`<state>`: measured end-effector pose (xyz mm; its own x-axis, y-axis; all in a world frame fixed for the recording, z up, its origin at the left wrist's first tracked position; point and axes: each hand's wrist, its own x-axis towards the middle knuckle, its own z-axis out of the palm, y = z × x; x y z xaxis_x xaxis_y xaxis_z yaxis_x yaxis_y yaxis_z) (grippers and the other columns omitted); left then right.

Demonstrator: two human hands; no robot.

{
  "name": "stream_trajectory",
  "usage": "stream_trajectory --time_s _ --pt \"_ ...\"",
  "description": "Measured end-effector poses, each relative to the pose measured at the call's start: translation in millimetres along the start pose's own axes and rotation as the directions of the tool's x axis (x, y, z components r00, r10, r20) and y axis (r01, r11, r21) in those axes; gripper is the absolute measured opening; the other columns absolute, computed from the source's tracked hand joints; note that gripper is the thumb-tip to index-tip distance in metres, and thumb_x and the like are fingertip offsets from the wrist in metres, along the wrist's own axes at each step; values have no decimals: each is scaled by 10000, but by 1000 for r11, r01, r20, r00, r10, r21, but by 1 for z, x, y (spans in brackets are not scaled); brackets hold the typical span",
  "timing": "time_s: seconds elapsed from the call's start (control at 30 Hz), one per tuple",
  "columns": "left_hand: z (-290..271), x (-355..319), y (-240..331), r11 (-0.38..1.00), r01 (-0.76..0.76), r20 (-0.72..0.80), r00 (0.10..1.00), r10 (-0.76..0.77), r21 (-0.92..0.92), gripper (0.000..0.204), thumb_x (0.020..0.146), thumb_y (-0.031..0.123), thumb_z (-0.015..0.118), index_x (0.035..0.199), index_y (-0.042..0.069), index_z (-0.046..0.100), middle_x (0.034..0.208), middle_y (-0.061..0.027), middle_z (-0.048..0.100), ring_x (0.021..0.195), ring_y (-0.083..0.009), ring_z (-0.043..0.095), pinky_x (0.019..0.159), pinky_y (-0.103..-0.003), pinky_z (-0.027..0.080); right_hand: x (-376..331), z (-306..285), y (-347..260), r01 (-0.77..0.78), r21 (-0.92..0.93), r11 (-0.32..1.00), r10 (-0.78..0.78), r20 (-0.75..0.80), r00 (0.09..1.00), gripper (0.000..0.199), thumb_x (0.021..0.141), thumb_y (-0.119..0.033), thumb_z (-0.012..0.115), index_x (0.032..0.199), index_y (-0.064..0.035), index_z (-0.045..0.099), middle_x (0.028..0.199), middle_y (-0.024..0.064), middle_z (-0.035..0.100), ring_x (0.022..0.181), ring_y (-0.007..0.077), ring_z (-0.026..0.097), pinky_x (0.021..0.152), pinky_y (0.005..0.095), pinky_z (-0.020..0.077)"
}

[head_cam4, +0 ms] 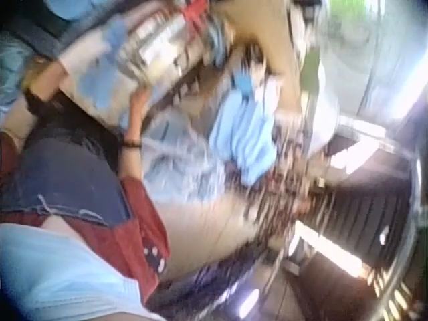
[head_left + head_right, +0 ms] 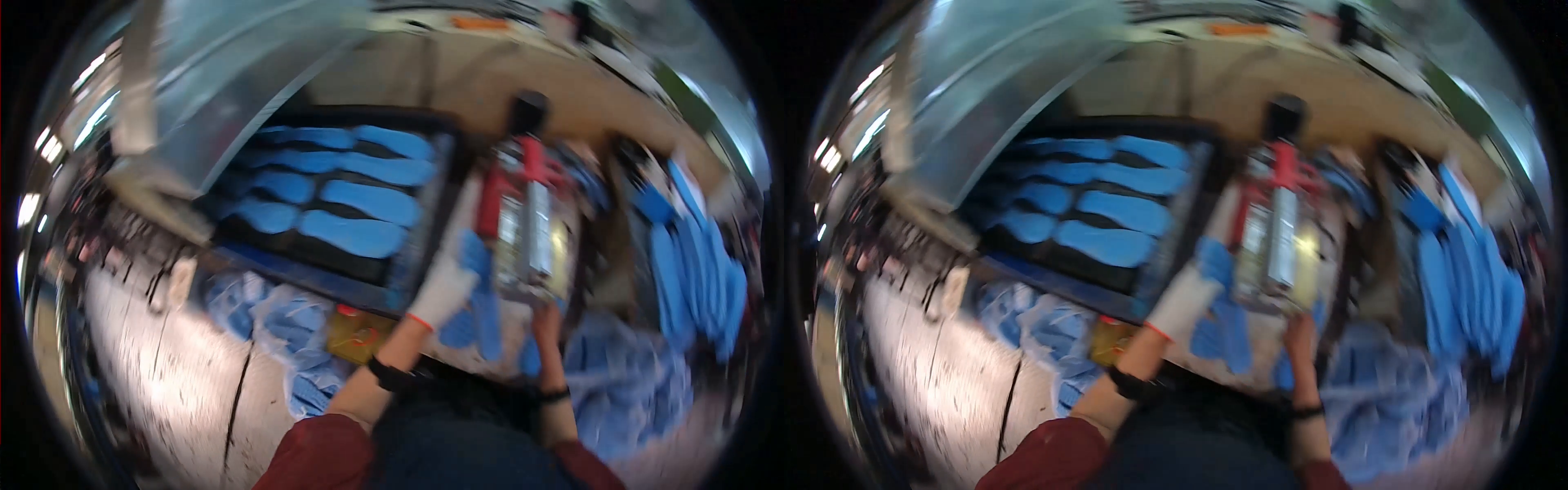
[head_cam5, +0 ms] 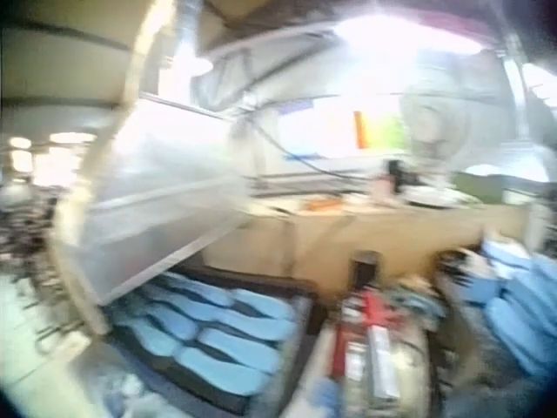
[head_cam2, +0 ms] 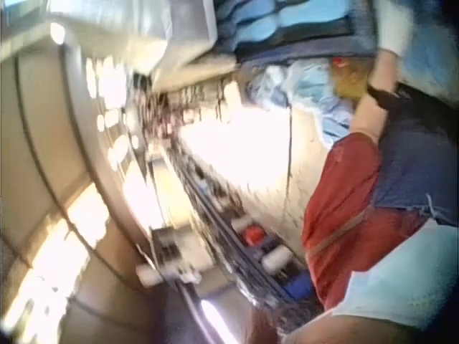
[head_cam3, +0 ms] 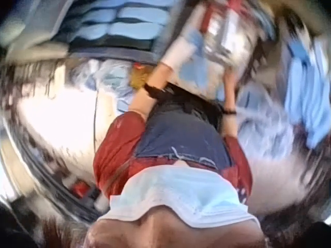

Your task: Apply glue to shoe insoles using a roller machine in a shoe factory.

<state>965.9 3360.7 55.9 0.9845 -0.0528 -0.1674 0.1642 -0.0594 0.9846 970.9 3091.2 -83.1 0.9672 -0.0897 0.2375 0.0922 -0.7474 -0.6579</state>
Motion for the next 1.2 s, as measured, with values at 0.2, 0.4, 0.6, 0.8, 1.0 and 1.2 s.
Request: stream_trajectory --time_s 0.2,0.4,0.6,0.8,1.0,1.2 --pt "13 44 43 966 -184 -10 983 185 -183 357 883 128 509 1214 -1 486 1048 -76 595 893 -163 589 702 -312 536 -2 18 -12 241 -126 962 -264 -213 941 74 796 -80 585 803 -25 536 773 170 562 742 375 554 613 478 432" --pt "37 4 67 826 -245 -42 951 307 507 443 901 123 481 1322 -4 425 1068 -276 607 906 -410 618 776 -437 482 -9 0 -14 186 -62 981 -195 -213 957 63 791 -59 581 847 -35 567 788 151 566 755 350 563 630 462 451" --pt "44 -11 60 721 -319 -88 881 464 615 460 874 75 548 1319 17 447 1046 -297 598 893 -454 599 767 -442 477 -9 1 -16 141 -82 987 -151 -132 980 53 791 -66 580 827 -33 559 792 146 567 767 353 560 650 459 454" --pt "36 -26 50 701 -422 -20 849 528 575 495 846 -6 532 1333 -3 444 1125 -269 589 973 -416 600 831 -406 480 -6 3 -17 101 -119 988 -110 -70 992 64 770 -56 577 825 -27 560 795 149 565 797 357 558 676 464 456" --pt "16 -15 55 987 -154 -225 961 162 53 330 883 86 508 1185 -45 533 1050 -135 626 951 -203 608 880 -321 462 -6 5 -12 115 -95 989 -127 -127 984 121 752 -52 574 870 -23 580 841 166 586 833 365 568 691 461 465" --pt "17 67 45 866 -161 -166 982 92 -473 249 894 44 497 1127 -26 551 1056 -94 609 940 -183 597 838 -327 498 -6 3 -19 90 -42 995 -94 -112 989 162 744 -53 582 906 -41 586 848 160 591 830 370 568 687 465 467"
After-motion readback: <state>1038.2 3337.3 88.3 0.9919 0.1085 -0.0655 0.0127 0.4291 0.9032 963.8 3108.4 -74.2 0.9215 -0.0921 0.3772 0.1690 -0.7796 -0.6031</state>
